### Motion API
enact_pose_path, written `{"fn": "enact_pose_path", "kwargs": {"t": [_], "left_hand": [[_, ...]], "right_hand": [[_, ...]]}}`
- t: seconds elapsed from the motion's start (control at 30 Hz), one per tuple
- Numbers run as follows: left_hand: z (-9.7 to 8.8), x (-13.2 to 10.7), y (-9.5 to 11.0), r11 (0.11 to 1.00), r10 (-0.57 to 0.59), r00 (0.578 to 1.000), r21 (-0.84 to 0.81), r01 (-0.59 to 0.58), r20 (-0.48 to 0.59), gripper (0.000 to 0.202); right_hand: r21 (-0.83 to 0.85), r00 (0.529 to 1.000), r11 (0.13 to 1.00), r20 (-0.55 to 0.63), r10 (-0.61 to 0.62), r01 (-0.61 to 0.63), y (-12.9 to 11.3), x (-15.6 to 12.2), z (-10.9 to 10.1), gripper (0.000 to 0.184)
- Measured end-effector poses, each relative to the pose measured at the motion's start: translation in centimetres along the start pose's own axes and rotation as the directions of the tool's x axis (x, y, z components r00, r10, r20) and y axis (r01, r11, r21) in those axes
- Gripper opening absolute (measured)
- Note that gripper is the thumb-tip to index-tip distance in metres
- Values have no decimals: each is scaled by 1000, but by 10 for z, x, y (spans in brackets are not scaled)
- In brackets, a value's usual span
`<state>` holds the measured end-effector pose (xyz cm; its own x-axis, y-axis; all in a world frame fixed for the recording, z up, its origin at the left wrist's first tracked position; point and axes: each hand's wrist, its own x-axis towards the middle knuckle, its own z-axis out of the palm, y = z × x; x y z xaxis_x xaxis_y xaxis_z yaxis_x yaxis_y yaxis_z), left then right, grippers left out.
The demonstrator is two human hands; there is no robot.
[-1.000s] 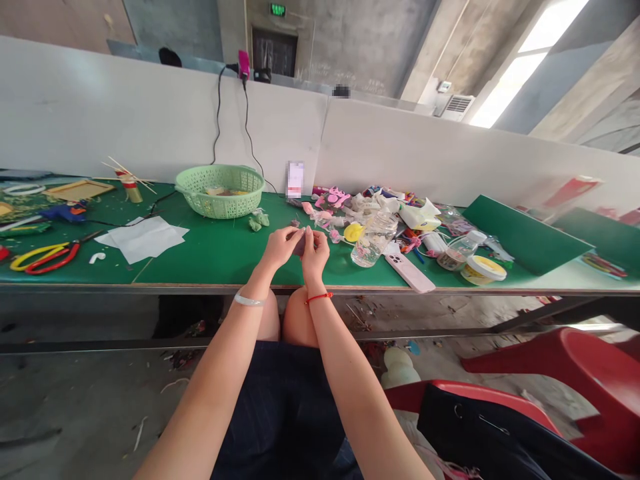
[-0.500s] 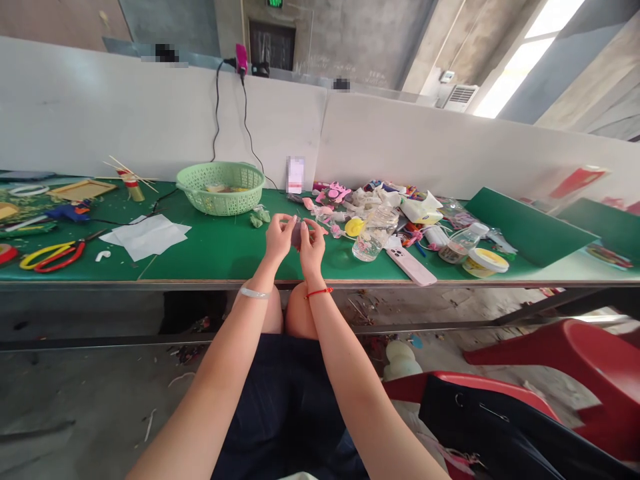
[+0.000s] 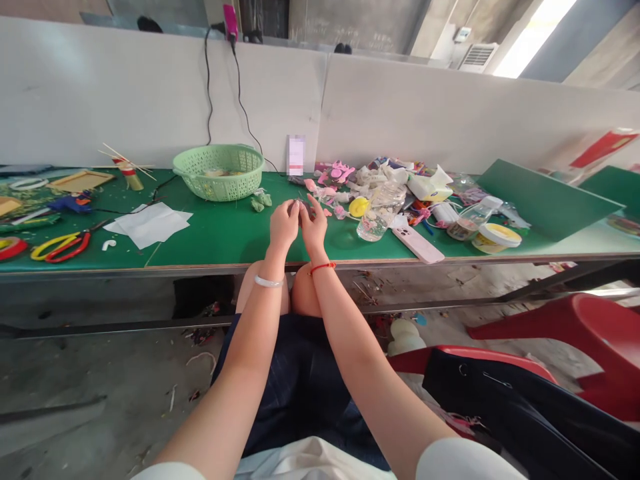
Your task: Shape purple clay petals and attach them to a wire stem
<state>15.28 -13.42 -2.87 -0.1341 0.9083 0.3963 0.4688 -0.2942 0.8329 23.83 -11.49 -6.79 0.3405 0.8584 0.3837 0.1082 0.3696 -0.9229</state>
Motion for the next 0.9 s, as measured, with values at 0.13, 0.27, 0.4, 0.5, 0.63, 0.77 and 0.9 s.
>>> {"fn": "enact_pose_path", "kwargs": {"t": [0.13,0.27,0.4,0.5,0.63,0.77,0.9], "left_hand": [[11,3,-6,998,-58,997,-2,58,59,32],[24,12,-14,989,-112,991,-90,118,71,21],[32,18,-15,986,-105,993,-127,111,55,19],[32,23,-14,983,-82,996,-163,88,44,19],[28,29,-17,970,-73,997,-232,78,33,22],[22,32,-20,953,-102,995,-285,99,3,23],[17,31,-19,919,-155,988,-370,137,-19,21]], "right_hand": [[-32,995,998,-91,52,-55,3,-1,-3,36],[-85,996,996,-90,28,-36,5,-2,-2,25],[-74,995,995,-75,62,-68,4,1,-1,27],[-31,993,997,-93,71,-74,6,4,0,35],[-2,993,998,-101,54,-55,9,5,4,40],[118,993,992,-102,52,-40,8,5,12,43],[240,986,961,-60,155,-137,6,11,14,42]]}}
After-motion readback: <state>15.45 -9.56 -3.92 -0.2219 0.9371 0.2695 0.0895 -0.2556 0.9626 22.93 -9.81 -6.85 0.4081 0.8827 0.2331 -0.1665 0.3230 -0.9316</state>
